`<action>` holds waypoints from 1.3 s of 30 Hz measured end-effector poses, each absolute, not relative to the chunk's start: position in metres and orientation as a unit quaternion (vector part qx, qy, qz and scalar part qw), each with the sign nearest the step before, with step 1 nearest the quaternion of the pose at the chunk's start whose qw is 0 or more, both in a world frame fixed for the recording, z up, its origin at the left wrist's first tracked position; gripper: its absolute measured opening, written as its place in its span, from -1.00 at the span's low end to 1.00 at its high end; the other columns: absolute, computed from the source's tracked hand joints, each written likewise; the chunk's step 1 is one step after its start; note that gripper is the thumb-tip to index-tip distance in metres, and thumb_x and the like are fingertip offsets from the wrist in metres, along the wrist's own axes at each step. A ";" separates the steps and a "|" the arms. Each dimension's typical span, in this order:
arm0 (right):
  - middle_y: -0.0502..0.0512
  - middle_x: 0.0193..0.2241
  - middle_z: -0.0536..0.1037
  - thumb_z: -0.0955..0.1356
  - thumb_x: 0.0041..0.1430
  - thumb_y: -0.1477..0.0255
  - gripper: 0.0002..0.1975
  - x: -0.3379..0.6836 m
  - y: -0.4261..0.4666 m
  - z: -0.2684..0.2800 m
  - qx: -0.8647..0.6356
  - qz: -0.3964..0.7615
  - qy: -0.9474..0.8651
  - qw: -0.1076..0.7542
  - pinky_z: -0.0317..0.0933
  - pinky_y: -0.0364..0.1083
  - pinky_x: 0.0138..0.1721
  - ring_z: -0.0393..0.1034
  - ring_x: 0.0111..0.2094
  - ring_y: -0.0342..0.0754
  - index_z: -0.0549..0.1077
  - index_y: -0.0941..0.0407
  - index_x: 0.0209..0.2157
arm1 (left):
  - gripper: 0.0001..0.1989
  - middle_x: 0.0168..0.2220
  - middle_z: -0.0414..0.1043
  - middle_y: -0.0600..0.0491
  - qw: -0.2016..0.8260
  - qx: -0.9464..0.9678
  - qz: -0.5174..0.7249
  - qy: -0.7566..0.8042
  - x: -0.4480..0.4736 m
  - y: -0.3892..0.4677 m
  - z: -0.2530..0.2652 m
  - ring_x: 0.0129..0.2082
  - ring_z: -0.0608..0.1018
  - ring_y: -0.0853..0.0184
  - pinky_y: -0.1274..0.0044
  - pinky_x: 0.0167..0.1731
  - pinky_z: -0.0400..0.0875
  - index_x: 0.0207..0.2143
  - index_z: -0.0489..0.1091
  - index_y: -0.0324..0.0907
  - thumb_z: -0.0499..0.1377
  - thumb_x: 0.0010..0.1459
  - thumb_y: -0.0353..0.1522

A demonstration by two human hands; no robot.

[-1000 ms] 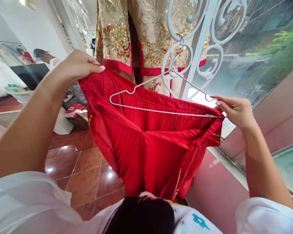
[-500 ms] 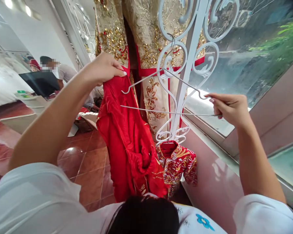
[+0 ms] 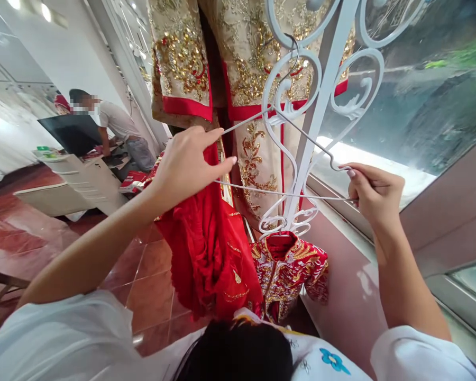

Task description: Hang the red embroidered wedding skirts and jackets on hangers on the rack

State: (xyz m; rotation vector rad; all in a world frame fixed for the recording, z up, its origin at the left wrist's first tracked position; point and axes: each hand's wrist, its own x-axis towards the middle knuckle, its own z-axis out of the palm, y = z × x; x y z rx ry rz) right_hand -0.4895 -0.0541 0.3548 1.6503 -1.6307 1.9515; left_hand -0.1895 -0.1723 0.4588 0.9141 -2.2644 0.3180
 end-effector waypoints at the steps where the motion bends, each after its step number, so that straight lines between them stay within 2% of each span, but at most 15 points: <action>1: -0.13 -0.80 0.18 0.32 0.15 0.40 -0.79 -0.490 -0.057 0.353 0.542 0.642 -0.538 0.058 -0.09 -0.21 -0.72 0.01 -0.77 -0.28 0.56 0.17 -0.27 | -0.46 -0.12 0.45 -0.01 0.335 0.357 0.124 -0.863 -0.190 -0.175 0.455 -0.12 0.46 0.20 0.38 -0.06 0.29 0.10 0.29 -0.12 0.15 0.06 -0.18; 3: -0.13 -0.80 0.20 0.31 0.15 0.39 -0.79 -0.487 -0.060 0.350 0.546 0.641 -0.536 0.060 -0.07 -0.21 -0.73 0.03 -0.78 -0.28 0.56 0.17 -0.27 | -0.42 -0.10 0.43 -0.03 0.325 0.380 0.115 -0.858 -0.193 -0.185 0.452 -0.06 0.43 0.14 0.37 -0.06 0.28 0.15 0.21 -0.07 0.15 0.07 -0.16; 7: -0.12 -0.80 0.23 0.35 0.10 0.29 -0.75 -0.484 -0.058 0.352 0.510 0.679 -0.525 0.059 -0.11 -0.20 -0.74 0.02 -0.80 -0.27 0.55 0.18 -0.30 | -0.62 -0.18 0.45 -0.10 0.262 0.439 0.145 -0.847 -0.205 -0.205 0.459 -0.13 0.46 0.12 0.36 -0.14 0.28 -0.03 0.36 -0.16 -0.02 0.22 -0.18; 10: -0.04 -0.82 0.22 0.20 0.11 -0.03 -0.46 -0.485 -0.057 0.354 0.436 0.749 -0.495 -0.066 -0.12 -0.14 -0.75 0.02 -0.82 -0.19 0.48 0.16 -0.38 | -0.58 -0.20 0.46 -0.15 0.215 0.444 0.218 -0.842 -0.212 -0.206 0.460 -0.21 0.47 0.17 0.38 -0.24 0.31 -0.13 0.40 -0.25 -0.16 0.29 -0.23; 13: -0.06 -0.84 0.09 -0.10 0.08 -0.18 -0.29 -0.463 -0.065 0.331 0.380 0.704 -0.571 -0.183 -0.09 -0.13 -0.71 -0.07 -0.80 -0.19 0.30 0.07 -0.52 | -0.59 -0.19 0.46 -0.16 0.193 0.426 0.244 -0.850 -0.213 -0.198 0.455 -0.25 0.49 0.19 0.40 -0.28 0.31 -0.14 0.40 -0.27 -0.18 0.30 -0.27; 15: -0.06 -0.81 0.09 -0.05 0.03 -0.22 -0.33 -0.423 -0.074 0.297 0.390 0.613 -0.651 -0.221 -0.10 -0.16 -0.68 -0.05 -0.76 -0.21 0.19 0.06 -0.61 | -0.60 -0.17 0.46 -0.16 0.189 0.414 0.241 -0.857 -0.213 -0.193 0.450 -0.26 0.50 0.19 0.41 -0.29 0.31 -0.13 0.39 -0.27 -0.18 0.30 -0.29; 16: -0.02 -0.77 0.20 0.12 -0.02 -0.22 -0.38 -0.396 -0.079 0.276 0.410 0.579 -0.660 -0.248 -0.02 -0.15 -0.64 0.05 -0.72 -0.20 0.21 0.08 -0.63 | -0.60 -0.17 0.46 -0.17 0.189 0.411 0.239 -0.860 -0.213 -0.192 0.449 -0.26 0.50 0.19 0.41 -0.30 0.31 -0.12 0.39 -0.27 -0.18 0.30 -0.29; 19: 0.11 -0.72 0.34 0.44 -0.26 -0.02 -0.48 -0.317 -0.093 0.210 0.464 0.460 -0.693 -0.305 0.10 -0.08 -0.53 0.24 -0.63 -0.07 0.25 0.13 -0.71 | -0.59 -0.17 0.47 -0.18 0.192 0.408 0.233 -0.862 -0.213 -0.189 0.447 -0.25 0.51 0.16 0.41 -0.30 0.31 -0.11 0.39 -0.29 -0.18 0.30 -0.30; 20: 0.20 -0.61 0.43 0.45 -0.21 0.06 -0.55 -0.298 -0.096 0.191 0.495 0.369 -0.726 -0.303 0.16 -0.04 -0.43 0.34 -0.52 0.02 0.31 0.15 -0.65 | -0.59 -0.17 0.47 -0.19 0.194 0.407 0.230 -0.863 -0.213 -0.188 0.447 -0.25 0.50 0.16 0.41 -0.29 0.31 -0.11 0.40 -0.30 -0.18 0.30 -0.30; 22: 0.33 -0.38 0.53 0.39 -0.03 0.28 -0.75 -0.281 -0.099 0.163 0.515 0.294 -0.740 -0.317 0.20 0.02 -0.25 0.41 -0.31 0.13 0.43 0.21 -0.45 | -0.57 -0.18 0.47 -0.19 0.199 0.402 0.222 -0.866 -0.212 -0.189 0.448 -0.24 0.50 0.15 0.39 -0.28 0.31 -0.08 0.40 -0.29 -0.18 0.30 -0.30; 25: 0.28 -0.22 0.55 0.31 0.05 0.48 -0.81 -0.303 -0.088 0.147 0.514 0.303 -0.727 -0.340 0.20 -0.01 -0.13 0.41 -0.17 0.08 0.47 0.21 -0.26 | -0.55 -0.17 0.47 -0.15 0.212 0.387 0.224 -0.869 -0.207 -0.196 0.448 -0.23 0.49 0.16 0.39 -0.26 0.29 0.09 0.31 -0.20 -0.17 0.29 -0.28; 28: 0.19 -0.26 0.58 0.32 0.03 0.47 -0.75 -0.353 -0.057 0.163 0.442 0.389 -0.701 -0.403 0.26 -0.05 -0.16 0.45 -0.23 0.01 0.49 0.22 -0.22 | -0.53 -0.16 0.49 -0.10 0.225 0.367 0.249 -0.868 -0.202 -0.210 0.447 -0.24 0.49 0.17 0.42 -0.29 0.26 0.16 0.26 -0.12 -0.14 0.26 -0.26; 32: 0.21 -0.20 0.57 0.45 -0.14 0.38 -0.53 -0.421 -0.002 0.237 0.250 0.601 -0.544 -0.530 0.32 -0.05 -0.16 0.49 -0.26 -0.02 0.49 0.19 -0.10 | -0.52 -0.16 0.50 -0.04 0.233 0.335 0.290 -0.866 -0.198 -0.232 0.449 -0.21 0.49 0.22 0.49 -0.37 0.20 0.14 0.28 -0.11 -0.15 0.25 -0.24; 36: 0.13 -0.27 0.59 0.49 -0.22 0.52 -0.54 -0.479 0.025 0.342 0.237 0.635 -0.566 -0.469 0.35 -0.19 -0.34 0.46 -0.40 -0.16 0.53 0.14 -0.15 | -0.47 -0.10 0.48 -0.02 0.239 0.315 0.308 -0.865 -0.196 -0.245 0.449 -0.16 0.49 0.21 0.49 -0.41 0.15 0.16 0.24 -0.07 -0.26 0.26 -0.17; 39: 0.07 -0.38 0.58 0.42 -0.15 0.65 -0.59 -0.508 0.022 0.401 0.260 0.609 -0.630 -0.406 0.33 -0.22 -0.49 0.43 -0.50 -0.20 0.53 0.13 -0.17 | -0.43 -0.09 0.47 -0.07 0.247 0.303 0.306 -0.868 -0.196 -0.249 0.446 -0.15 0.48 0.15 0.44 -0.38 0.17 0.20 0.18 -0.09 -0.31 0.26 -0.16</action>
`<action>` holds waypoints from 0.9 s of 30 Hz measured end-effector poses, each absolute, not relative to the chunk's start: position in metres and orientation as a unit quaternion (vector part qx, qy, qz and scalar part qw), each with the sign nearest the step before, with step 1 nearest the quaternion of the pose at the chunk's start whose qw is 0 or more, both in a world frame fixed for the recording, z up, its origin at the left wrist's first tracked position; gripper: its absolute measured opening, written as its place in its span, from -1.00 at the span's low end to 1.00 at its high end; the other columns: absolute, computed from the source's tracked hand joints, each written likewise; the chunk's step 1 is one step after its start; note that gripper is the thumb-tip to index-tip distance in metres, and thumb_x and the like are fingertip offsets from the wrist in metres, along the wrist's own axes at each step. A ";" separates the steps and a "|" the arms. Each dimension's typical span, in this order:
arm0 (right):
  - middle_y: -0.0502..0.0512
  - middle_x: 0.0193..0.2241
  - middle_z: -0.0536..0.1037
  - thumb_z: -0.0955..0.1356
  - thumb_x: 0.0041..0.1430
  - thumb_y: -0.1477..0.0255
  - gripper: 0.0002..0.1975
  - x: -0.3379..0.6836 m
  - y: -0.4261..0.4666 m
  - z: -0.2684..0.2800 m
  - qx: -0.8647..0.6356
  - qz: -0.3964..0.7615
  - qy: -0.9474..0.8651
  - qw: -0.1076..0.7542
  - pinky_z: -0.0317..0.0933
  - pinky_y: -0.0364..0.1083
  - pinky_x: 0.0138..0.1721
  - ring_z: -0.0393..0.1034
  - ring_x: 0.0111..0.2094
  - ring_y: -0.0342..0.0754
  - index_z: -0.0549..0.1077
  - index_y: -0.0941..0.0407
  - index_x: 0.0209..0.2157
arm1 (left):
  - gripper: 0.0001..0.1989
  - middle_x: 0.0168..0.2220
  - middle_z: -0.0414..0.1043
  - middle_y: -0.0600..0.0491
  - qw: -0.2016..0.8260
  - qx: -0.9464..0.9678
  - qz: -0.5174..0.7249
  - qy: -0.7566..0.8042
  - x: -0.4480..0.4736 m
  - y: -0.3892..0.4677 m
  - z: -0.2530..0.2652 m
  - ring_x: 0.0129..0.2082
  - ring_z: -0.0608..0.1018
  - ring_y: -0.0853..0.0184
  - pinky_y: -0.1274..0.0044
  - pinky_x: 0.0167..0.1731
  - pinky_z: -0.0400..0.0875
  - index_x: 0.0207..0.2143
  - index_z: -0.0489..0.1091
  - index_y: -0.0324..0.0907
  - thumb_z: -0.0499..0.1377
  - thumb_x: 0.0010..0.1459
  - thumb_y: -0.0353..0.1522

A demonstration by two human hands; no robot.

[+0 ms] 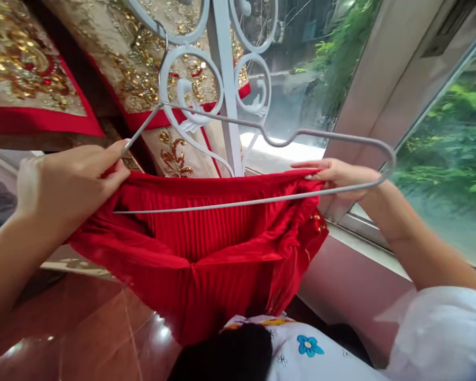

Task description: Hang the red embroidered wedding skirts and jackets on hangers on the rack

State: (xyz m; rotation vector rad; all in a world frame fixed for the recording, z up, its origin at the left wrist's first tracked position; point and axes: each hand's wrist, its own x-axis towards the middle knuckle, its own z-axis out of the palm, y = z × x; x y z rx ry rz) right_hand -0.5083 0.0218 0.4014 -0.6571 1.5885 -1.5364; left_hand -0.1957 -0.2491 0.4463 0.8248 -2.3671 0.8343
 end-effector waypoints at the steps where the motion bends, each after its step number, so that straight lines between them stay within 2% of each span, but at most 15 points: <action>1: 0.06 -0.41 0.57 0.39 -0.11 0.67 -0.62 -0.514 0.019 0.415 -0.268 -0.598 0.646 0.392 0.33 -0.22 -0.51 0.42 -0.52 -0.21 0.53 0.13 -0.18 | -0.42 -0.09 0.46 -0.09 0.247 0.300 0.309 -0.868 -0.196 -0.249 0.445 -0.16 0.48 0.13 0.43 -0.38 0.17 0.22 0.16 -0.10 -0.32 0.26 -0.17; 4: 0.09 -0.43 0.57 0.34 -0.04 0.66 -0.72 -0.519 0.014 0.439 -0.297 -0.588 0.662 0.358 0.37 -0.18 -0.49 0.45 -0.50 -0.17 0.54 0.16 -0.25 | -0.41 -0.16 0.48 -0.12 0.234 0.315 0.329 -0.859 -0.200 -0.245 0.443 -0.26 0.49 0.09 0.42 -0.45 0.13 0.23 0.14 -0.14 -0.32 0.26 -0.19; 8: 0.12 -0.49 0.55 0.39 -0.04 0.54 -0.89 -0.520 0.016 0.453 -0.396 -0.591 0.643 0.281 0.39 -0.14 -0.48 0.45 -0.49 -0.09 0.55 0.21 -0.40 | -0.40 -0.29 0.48 -0.13 0.221 0.329 0.349 -0.849 -0.208 -0.237 0.443 -0.35 0.48 0.11 0.46 -0.54 0.04 0.20 0.20 -0.17 -0.35 0.27 -0.21; 13: 0.05 -0.55 0.52 0.47 -0.09 0.39 -0.81 -0.516 0.014 0.459 -0.493 -0.533 0.674 0.141 0.28 -0.22 -0.54 0.37 -0.53 -0.19 0.55 0.20 -0.40 | -0.39 -0.30 0.47 -0.17 0.213 0.328 0.346 -0.853 -0.210 -0.228 0.442 -0.33 0.48 0.08 0.47 -0.53 0.13 0.21 0.17 -0.22 -0.37 0.27 -0.23; 16: 0.02 -0.56 0.50 0.50 -0.17 0.40 -0.77 -0.512 0.010 0.456 -0.521 -0.502 0.688 0.053 0.22 -0.23 -0.56 0.32 -0.53 -0.20 0.56 0.20 -0.41 | -0.42 -0.27 0.49 -0.14 0.232 0.336 0.320 -0.855 -0.211 -0.224 0.441 -0.32 0.49 0.07 0.44 -0.50 0.21 0.19 0.20 -0.15 -0.34 0.27 -0.23; 20: 0.01 -0.59 0.46 0.47 -0.11 0.44 -0.84 -0.513 0.004 0.456 -0.525 -0.481 0.701 -0.040 0.17 -0.21 -0.54 0.26 -0.53 -0.22 0.55 0.22 -0.43 | -0.45 -0.16 0.50 -0.09 0.288 0.330 0.235 -0.868 -0.214 -0.227 0.440 -0.23 0.52 0.11 0.42 -0.33 0.33 0.17 0.24 -0.14 -0.20 0.24 -0.16; 23: -0.02 -0.62 0.42 0.44 -0.07 0.49 -0.93 -0.515 0.000 0.456 -0.525 -0.437 0.723 -0.100 0.15 -0.20 -0.51 0.24 -0.52 -0.21 0.54 0.21 -0.47 | -0.42 -0.09 0.47 -0.13 0.351 0.315 0.183 -0.863 -0.211 -0.228 0.437 -0.12 0.50 0.11 0.40 -0.13 0.34 0.20 0.20 -0.20 -0.11 0.21 -0.13; 27: -0.02 -0.62 0.41 0.43 -0.07 0.49 -0.96 -0.516 -0.008 0.449 -0.523 -0.402 0.733 -0.164 0.12 -0.18 -0.48 0.23 -0.53 -0.20 0.52 0.18 -0.49 | -0.38 -0.10 0.42 -0.20 0.356 0.339 0.171 -0.854 -0.200 -0.199 0.418 -0.10 0.46 0.03 0.30 -0.13 0.35 0.26 0.05 -0.24 -0.09 0.21 -0.15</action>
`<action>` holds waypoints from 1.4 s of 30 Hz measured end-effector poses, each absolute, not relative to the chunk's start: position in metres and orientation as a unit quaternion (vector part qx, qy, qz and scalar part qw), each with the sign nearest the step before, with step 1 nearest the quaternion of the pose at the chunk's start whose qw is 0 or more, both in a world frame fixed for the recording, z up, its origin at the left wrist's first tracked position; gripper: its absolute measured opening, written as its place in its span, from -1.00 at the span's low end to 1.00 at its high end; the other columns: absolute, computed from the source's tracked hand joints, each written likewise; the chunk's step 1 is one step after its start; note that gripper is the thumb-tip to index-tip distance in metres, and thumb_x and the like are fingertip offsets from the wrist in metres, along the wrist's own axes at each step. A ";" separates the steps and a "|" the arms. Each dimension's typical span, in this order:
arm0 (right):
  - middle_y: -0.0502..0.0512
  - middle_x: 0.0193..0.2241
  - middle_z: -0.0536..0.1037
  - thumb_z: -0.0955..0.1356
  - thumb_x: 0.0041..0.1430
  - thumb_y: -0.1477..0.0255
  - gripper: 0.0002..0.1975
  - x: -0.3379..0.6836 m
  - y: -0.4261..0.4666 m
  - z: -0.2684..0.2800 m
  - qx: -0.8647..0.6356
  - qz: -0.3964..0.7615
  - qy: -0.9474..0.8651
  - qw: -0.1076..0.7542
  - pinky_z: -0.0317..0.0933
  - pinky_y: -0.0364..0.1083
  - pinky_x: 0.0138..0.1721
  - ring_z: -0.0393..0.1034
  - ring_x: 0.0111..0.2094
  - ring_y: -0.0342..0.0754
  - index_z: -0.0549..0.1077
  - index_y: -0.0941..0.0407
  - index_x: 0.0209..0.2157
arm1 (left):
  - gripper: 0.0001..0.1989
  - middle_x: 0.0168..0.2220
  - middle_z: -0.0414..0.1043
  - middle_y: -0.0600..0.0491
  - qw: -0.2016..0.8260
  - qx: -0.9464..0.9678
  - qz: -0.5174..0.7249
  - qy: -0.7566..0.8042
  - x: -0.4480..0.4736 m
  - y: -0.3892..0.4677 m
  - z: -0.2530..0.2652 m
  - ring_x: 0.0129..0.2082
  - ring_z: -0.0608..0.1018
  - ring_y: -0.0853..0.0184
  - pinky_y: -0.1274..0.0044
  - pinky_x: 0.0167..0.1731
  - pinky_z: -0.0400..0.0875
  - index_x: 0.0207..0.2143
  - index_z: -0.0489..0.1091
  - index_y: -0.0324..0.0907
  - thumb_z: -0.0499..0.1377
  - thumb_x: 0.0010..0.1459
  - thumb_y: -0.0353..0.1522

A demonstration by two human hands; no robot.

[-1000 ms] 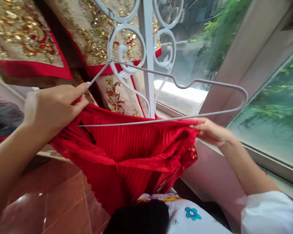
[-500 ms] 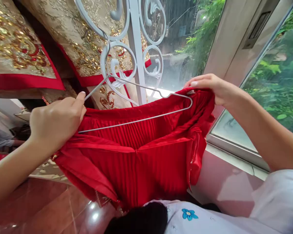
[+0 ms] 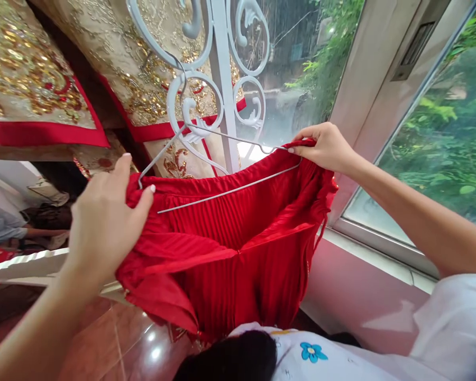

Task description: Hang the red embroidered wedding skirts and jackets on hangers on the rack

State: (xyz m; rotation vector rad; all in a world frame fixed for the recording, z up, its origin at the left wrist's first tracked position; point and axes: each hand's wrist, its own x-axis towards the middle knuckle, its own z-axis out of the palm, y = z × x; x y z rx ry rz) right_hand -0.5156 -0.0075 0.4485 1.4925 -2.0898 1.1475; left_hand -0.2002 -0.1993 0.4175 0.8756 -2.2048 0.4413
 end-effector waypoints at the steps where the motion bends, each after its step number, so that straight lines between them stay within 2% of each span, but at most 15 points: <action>1: -0.01 -0.61 0.41 0.43 -0.07 0.48 -0.95 -0.516 -0.010 0.446 0.523 0.402 -0.732 0.172 0.12 -0.17 -0.48 0.23 -0.52 -0.19 0.52 0.18 -0.50 | -0.36 -0.10 0.41 -0.21 0.357 0.348 0.169 -0.850 -0.200 -0.185 0.410 -0.10 0.46 0.02 0.28 -0.16 0.36 0.29 -0.02 -0.23 -0.08 0.22 -0.16; 4: -0.02 -0.64 0.39 0.43 -0.09 0.47 -0.94 -0.516 -0.014 0.442 0.518 0.407 -0.732 0.172 0.10 -0.18 -0.48 0.23 -0.52 -0.17 0.51 0.17 -0.51 | -0.36 -0.05 0.39 -0.16 0.395 0.306 0.145 -0.854 -0.221 -0.136 0.388 -0.08 0.44 0.06 0.27 -0.16 0.36 0.32 -0.14 -0.06 -0.04 0.22 -0.22; 6: -0.04 -0.67 0.36 0.43 -0.09 0.45 -0.92 -0.516 -0.016 0.442 0.515 0.409 -0.737 0.157 0.08 -0.19 -0.50 0.22 -0.54 -0.18 0.51 0.18 -0.52 | -0.42 -0.07 0.40 -0.11 0.410 0.219 0.119 -0.877 -0.256 -0.112 0.379 -0.06 0.42 0.09 0.24 -0.05 0.29 0.28 -0.01 0.05 -0.01 0.22 -0.26; 11: -0.04 -0.68 0.39 0.47 -0.14 0.41 -0.85 -0.523 -0.014 0.446 0.496 0.464 -0.731 0.063 0.05 -0.22 -0.58 0.19 -0.60 -0.23 0.51 0.22 -0.52 | -0.54 -0.16 0.39 -0.18 0.361 0.149 0.072 -0.918 -0.353 -0.114 0.362 -0.17 0.45 0.14 0.32 -0.22 0.27 0.17 0.24 -0.16 -0.13 0.29 -0.25; 15: 0.07 -0.63 0.46 0.50 -0.18 0.45 -0.81 -0.534 -0.017 0.453 0.421 0.534 -0.731 -0.063 0.19 -0.16 -0.57 0.28 -0.59 -0.17 0.50 0.25 -0.51 | -0.57 -0.24 0.42 -0.10 0.408 0.116 0.075 -0.903 -0.380 -0.138 0.334 -0.27 0.47 0.25 0.41 -0.28 0.21 0.17 0.24 -0.07 -0.17 0.33 -0.37; 17: 0.09 -0.61 0.47 0.49 -0.15 0.48 -0.83 -0.539 -0.023 0.462 0.382 0.548 -0.740 -0.076 0.24 -0.12 -0.51 0.30 -0.57 -0.16 0.49 0.28 -0.48 | -0.57 -0.23 0.45 -0.06 0.450 0.104 0.083 -0.883 -0.384 -0.144 0.323 -0.32 0.46 0.32 0.45 -0.30 0.19 0.14 0.28 -0.04 -0.16 0.32 -0.44; 20: 0.08 -0.57 0.45 0.47 -0.10 0.49 -0.77 -0.539 -0.037 0.486 0.379 0.537 -0.754 -0.015 0.22 -0.11 -0.42 0.28 -0.52 -0.19 0.50 0.35 -0.38 | -0.60 -0.24 0.49 -0.03 0.507 0.089 0.101 -0.852 -0.389 -0.145 0.316 -0.37 0.45 0.36 0.48 -0.34 0.16 0.05 0.38 -0.07 -0.13 0.31 -0.48; 23: 0.10 -0.49 0.46 0.46 -0.05 0.43 -0.66 -0.524 -0.043 0.513 0.429 0.443 -0.779 0.115 0.18 -0.09 -0.31 0.24 -0.43 -0.19 0.51 0.41 -0.28 | -0.63 -0.29 0.51 -0.02 0.515 0.100 0.113 -0.844 -0.393 -0.144 0.318 -0.40 0.43 0.33 0.46 -0.37 0.16 0.00 0.43 -0.11 -0.10 0.30 -0.46; 26: 0.16 -0.41 0.50 0.41 0.02 0.38 -0.70 -0.493 -0.033 0.521 0.478 0.305 -0.773 0.285 0.16 -0.04 -0.19 0.29 -0.34 -0.09 0.53 0.34 -0.28 | -0.64 -0.27 0.52 -0.04 0.485 0.130 0.112 -0.858 -0.391 -0.143 0.323 -0.38 0.44 0.28 0.43 -0.36 0.18 -0.01 0.43 -0.12 -0.06 0.28 -0.46; 28: 0.20 -0.41 0.51 0.35 0.10 0.35 -0.74 -0.469 -0.023 0.507 0.472 0.237 -0.778 0.340 0.17 -0.01 -0.19 0.34 -0.32 -0.01 0.53 0.26 -0.26 | -0.65 -0.22 0.52 -0.05 0.469 0.137 0.105 -0.866 -0.388 -0.141 0.326 -0.37 0.45 0.26 0.41 -0.35 0.20 0.00 0.42 -0.12 -0.03 0.26 -0.45; 31: 0.24 -0.45 0.51 0.24 0.21 0.38 -0.74 -0.436 -0.019 0.463 0.437 0.148 -0.823 0.332 0.19 -0.02 -0.31 0.39 -0.37 0.05 0.47 0.21 -0.19 | -0.67 -0.22 0.52 -0.06 0.461 0.137 0.091 -0.872 -0.384 -0.136 0.328 -0.36 0.46 0.24 0.39 -0.35 0.23 -0.03 0.43 -0.15 -0.02 0.25 -0.47; 35: 0.28 -0.47 0.50 0.13 0.23 0.55 -0.69 -0.411 -0.032 0.411 0.476 0.051 -0.841 0.253 0.14 -0.07 -0.44 0.41 -0.45 0.06 0.34 0.29 -0.05 | -0.71 -0.39 0.50 -0.08 0.445 0.126 0.064 -0.885 -0.372 -0.131 0.328 -0.38 0.48 0.24 0.39 -0.34 0.29 -0.34 0.49 -0.25 -0.04 0.24 -0.51; 38: 0.25 -0.49 0.50 0.20 0.25 0.32 -0.67 -0.419 -0.032 0.412 0.494 0.092 -0.835 0.225 0.15 -0.05 -0.42 0.40 -0.44 0.08 0.37 0.26 -0.10 | -0.77 -0.26 0.52 -0.09 0.487 0.043 0.053 -0.871 -0.338 -0.135 0.337 -0.22 0.51 0.28 0.41 -0.15 0.35 -0.29 0.47 -0.27 0.01 0.24 -0.46; 40: 0.23 -0.47 0.50 0.23 0.22 0.17 -0.60 -0.440 -0.027 0.426 0.481 0.167 -0.823 0.252 0.18 -0.01 -0.35 0.40 -0.40 0.08 0.42 0.21 -0.15 | -0.78 -0.11 0.50 -0.07 0.539 0.030 0.066 -0.839 -0.298 -0.147 0.353 -0.08 0.49 0.31 0.38 0.06 0.26 -0.17 0.45 -0.25 0.03 0.23 -0.42; 42: 0.24 -0.35 0.53 0.26 0.18 0.16 -0.60 -0.469 -0.024 0.439 0.508 0.240 -0.785 0.260 0.21 0.02 -0.26 0.41 -0.32 0.07 0.46 0.17 -0.14 | -0.76 -0.06 0.48 -0.03 0.572 0.097 0.084 -0.810 -0.251 -0.166 0.376 -0.03 0.47 0.27 0.29 0.17 0.13 -0.12 0.45 -0.18 0.06 0.21 -0.41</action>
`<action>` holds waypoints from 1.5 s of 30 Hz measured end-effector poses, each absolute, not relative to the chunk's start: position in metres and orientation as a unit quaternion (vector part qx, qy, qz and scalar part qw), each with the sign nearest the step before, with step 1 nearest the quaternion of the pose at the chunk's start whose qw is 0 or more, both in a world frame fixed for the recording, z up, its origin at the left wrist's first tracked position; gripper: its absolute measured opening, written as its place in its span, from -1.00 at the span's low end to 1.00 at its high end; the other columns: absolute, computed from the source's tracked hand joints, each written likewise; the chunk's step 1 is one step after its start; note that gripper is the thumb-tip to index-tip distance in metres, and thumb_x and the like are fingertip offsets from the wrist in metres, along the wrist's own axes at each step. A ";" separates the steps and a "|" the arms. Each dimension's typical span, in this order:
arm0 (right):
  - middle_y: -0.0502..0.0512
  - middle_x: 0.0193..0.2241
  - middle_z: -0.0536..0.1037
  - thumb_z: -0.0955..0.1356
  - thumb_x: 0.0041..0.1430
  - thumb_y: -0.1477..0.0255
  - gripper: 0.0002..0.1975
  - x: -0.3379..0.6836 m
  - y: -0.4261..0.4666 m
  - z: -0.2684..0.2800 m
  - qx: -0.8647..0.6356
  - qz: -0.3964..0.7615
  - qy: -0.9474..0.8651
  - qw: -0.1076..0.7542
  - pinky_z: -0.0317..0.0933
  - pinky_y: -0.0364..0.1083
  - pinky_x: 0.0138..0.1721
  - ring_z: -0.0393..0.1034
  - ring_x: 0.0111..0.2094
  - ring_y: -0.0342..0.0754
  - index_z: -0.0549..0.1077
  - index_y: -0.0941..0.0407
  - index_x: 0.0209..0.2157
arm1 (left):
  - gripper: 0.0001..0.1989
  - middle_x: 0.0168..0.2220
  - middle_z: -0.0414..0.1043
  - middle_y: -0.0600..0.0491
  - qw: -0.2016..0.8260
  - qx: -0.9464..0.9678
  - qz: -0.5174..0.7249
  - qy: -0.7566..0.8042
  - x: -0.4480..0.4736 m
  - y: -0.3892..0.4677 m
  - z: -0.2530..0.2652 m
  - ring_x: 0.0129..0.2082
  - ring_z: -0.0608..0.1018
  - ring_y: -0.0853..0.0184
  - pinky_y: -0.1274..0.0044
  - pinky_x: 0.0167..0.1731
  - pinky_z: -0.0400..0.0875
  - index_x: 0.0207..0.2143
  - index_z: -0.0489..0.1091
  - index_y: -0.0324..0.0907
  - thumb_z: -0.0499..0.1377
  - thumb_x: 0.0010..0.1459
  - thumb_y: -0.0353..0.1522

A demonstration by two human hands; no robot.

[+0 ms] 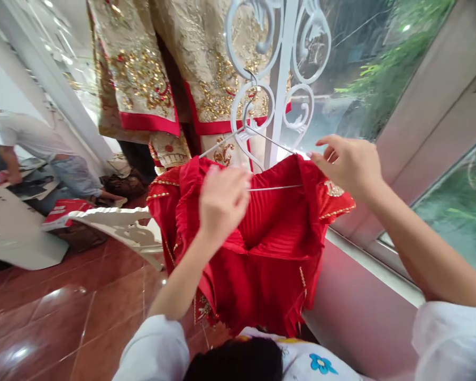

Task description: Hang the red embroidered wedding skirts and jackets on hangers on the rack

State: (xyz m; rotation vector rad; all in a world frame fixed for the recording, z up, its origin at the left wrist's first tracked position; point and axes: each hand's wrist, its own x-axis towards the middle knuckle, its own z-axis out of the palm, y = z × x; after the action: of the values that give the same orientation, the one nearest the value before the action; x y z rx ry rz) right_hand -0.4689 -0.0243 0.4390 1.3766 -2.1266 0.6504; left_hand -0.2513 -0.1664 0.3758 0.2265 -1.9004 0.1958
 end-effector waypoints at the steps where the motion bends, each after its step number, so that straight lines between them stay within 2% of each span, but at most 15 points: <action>1: 0.25 -0.27 0.53 0.28 0.16 0.16 -0.59 -0.484 -0.025 0.443 0.548 0.267 -0.760 0.225 0.23 0.01 -0.23 0.41 -0.28 0.05 0.46 0.16 -0.11 | -0.74 -0.04 0.46 -0.03 0.571 0.153 0.078 -0.803 -0.228 -0.179 0.388 0.00 0.44 0.23 0.25 0.18 0.10 -0.10 0.45 -0.16 0.08 0.19 -0.39; 5: 0.17 -0.15 0.54 0.34 0.03 0.03 -0.38 -0.521 -0.034 0.447 0.669 0.304 -0.675 -0.069 0.31 -0.05 -0.26 0.42 -0.24 0.00 0.41 0.12 0.04 | -0.56 0.03 0.42 -0.02 0.399 0.215 -0.048 -0.890 -0.166 -0.232 0.426 0.02 0.43 0.14 0.25 0.09 0.24 0.06 0.37 -0.09 0.15 0.11 -0.22; 7: 0.10 -0.22 0.56 0.35 -0.01 -0.01 -0.35 -0.522 -0.040 0.444 0.678 0.302 -0.658 -0.124 0.31 -0.07 -0.31 0.42 -0.30 -0.02 0.43 0.10 0.03 | -0.46 0.02 0.43 -0.02 0.349 0.193 -0.109 -0.911 -0.160 -0.250 0.433 0.02 0.45 0.12 0.29 0.04 0.30 0.08 0.35 -0.09 0.21 0.03 -0.15; 11: 0.02 -0.38 0.56 0.31 0.04 -0.02 -0.49 -0.515 -0.050 0.434 0.681 0.323 -0.654 -0.059 0.26 -0.10 -0.39 0.38 -0.40 -0.06 0.55 0.09 -0.19 | -0.52 -0.21 0.55 -0.01 0.411 0.195 -0.180 -0.872 -0.180 -0.267 0.426 -0.17 0.53 0.15 0.42 -0.16 0.42 -0.14 0.52 -0.15 0.28 -0.10 -0.09; 16: 0.01 -0.55 0.46 0.22 0.12 -0.01 -0.51 -0.519 -0.056 0.419 0.599 0.441 -0.661 0.098 0.16 -0.11 -0.49 0.32 -0.47 -0.06 0.53 0.10 -0.39 | -0.64 -0.47 0.48 0.16 0.603 0.239 -0.203 -0.733 -0.203 -0.284 0.422 -0.41 0.48 0.40 0.55 -0.42 0.34 -0.36 0.51 -0.20 0.19 0.03 -0.08; 20: 0.06 -0.55 0.42 0.14 0.21 0.04 -0.50 -0.508 -0.055 0.413 0.555 0.472 -0.656 0.200 0.16 -0.10 -0.43 0.34 -0.42 -0.02 0.49 0.12 -0.39 | -0.61 -0.54 0.38 0.18 0.692 0.251 -0.156 -0.659 -0.208 -0.276 0.425 -0.45 0.40 0.49 0.57 -0.45 0.27 -0.43 0.45 -0.25 0.07 0.17 -0.10; 22: 0.10 -0.51 0.45 0.12 0.25 0.12 -0.53 -0.494 -0.053 0.407 0.567 0.413 -0.672 0.238 0.20 -0.07 -0.35 0.37 -0.37 0.01 0.50 0.14 -0.32 | -0.63 -0.46 0.46 0.15 0.689 0.231 -0.102 -0.679 -0.208 -0.258 0.417 -0.42 0.44 0.47 0.54 -0.38 0.33 -0.35 0.47 -0.24 0.07 0.19 -0.12; 24: 0.18 -0.40 0.50 0.11 0.28 0.22 -0.57 -0.478 -0.051 0.398 0.576 0.339 -0.689 0.279 0.23 -0.02 -0.24 0.39 -0.27 0.06 0.48 0.15 -0.18 | -0.66 -0.25 0.53 0.06 0.636 0.204 -0.040 -0.743 -0.206 -0.235 0.402 -0.23 0.50 0.36 0.46 -0.21 0.38 -0.23 0.48 -0.21 0.09 0.18 -0.15; 26: 0.27 -0.22 0.51 0.13 0.28 0.28 -0.58 -0.465 -0.046 0.388 0.581 0.293 -0.691 0.314 0.23 0.06 -0.11 0.36 -0.13 0.13 0.40 0.17 -0.01 | -0.68 -0.01 0.45 -0.02 0.575 0.185 0.009 -0.797 -0.200 -0.216 0.383 0.02 0.44 0.23 0.36 -0.02 0.34 -0.15 0.46 -0.19 0.07 0.19 -0.19; 28: 0.33 -0.05 0.45 0.17 0.25 0.25 -0.51 -0.461 -0.036 0.381 0.588 0.288 -0.679 0.332 0.19 0.14 -0.01 0.31 -0.01 0.18 0.27 0.18 0.14 | -0.69 0.04 0.41 -0.07 0.573 0.196 0.038 -0.795 -0.190 -0.205 0.367 0.09 0.39 0.21 0.32 0.05 0.29 -0.12 0.45 -0.20 0.01 0.23 -0.25; 31: 0.31 0.05 0.39 0.21 0.21 0.18 -0.41 -0.480 -0.016 0.378 0.587 0.326 -0.673 0.310 0.15 0.19 0.07 0.27 0.06 0.22 0.15 0.10 0.23 | -0.71 -0.14 0.50 -0.09 0.636 0.266 0.073 -0.721 -0.169 -0.202 0.351 -0.07 0.49 0.26 0.36 0.01 0.31 -0.15 0.45 -0.23 -0.02 0.25 -0.32; 33: 0.24 0.01 0.45 0.22 0.21 0.15 -0.43 -0.503 -0.004 0.377 0.575 0.377 -0.693 0.217 0.20 0.15 0.04 0.33 0.01 0.20 0.15 -0.03 0.23 | -0.72 -0.19 0.49 -0.11 0.630 0.300 0.101 -0.709 -0.158 -0.205 0.344 -0.09 0.48 0.23 0.35 0.02 0.29 -0.15 0.44 -0.25 0.04 0.20 -0.30; 37: 0.18 -0.11 0.53 0.28 0.11 0.06 -0.51 -0.546 -0.001 0.368 0.569 0.440 -0.695 0.008 0.33 0.05 -0.26 0.45 -0.16 0.15 0.33 -0.21 0.10 | -0.52 0.08 0.31 -0.20 0.530 0.256 0.081 -0.804 -0.140 -0.216 0.333 0.11 0.33 0.15 0.29 0.13 0.19 0.08 0.28 -0.28 0.07 0.15 -0.23; 41: 0.13 -0.21 0.57 0.24 0.12 0.02 -0.59 -0.553 -0.008 0.361 0.588 0.460 -0.665 0.003 0.32 0.05 -0.29 0.46 -0.26 0.07 0.46 -0.20 -0.05 | -0.60 0.03 0.38 -0.10 0.488 0.226 0.025 -0.843 -0.118 -0.239 0.329 0.07 0.39 0.24 0.34 0.08 0.27 0.01 0.35 -0.18 -0.12 0.23 -0.32; 45: 0.23 -0.12 0.53 0.21 0.19 0.10 -0.54 -0.528 -0.013 0.380 0.581 0.470 -0.665 0.004 0.28 0.05 -0.10 0.43 -0.13 0.06 0.47 0.01 -0.01 | -0.54 0.18 0.24 -0.11 0.461 0.280 0.125 -0.833 -0.116 -0.263 0.332 0.24 0.18 0.04 0.13 0.22 -0.05 0.09 0.31 -0.15 0.06 0.13 -0.26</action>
State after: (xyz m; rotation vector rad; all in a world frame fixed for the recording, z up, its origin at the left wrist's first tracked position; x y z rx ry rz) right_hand -0.5277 -0.0128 0.3799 1.8201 -2.0839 1.4720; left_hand -0.1161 -0.2626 0.3322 0.6887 -2.0486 0.3086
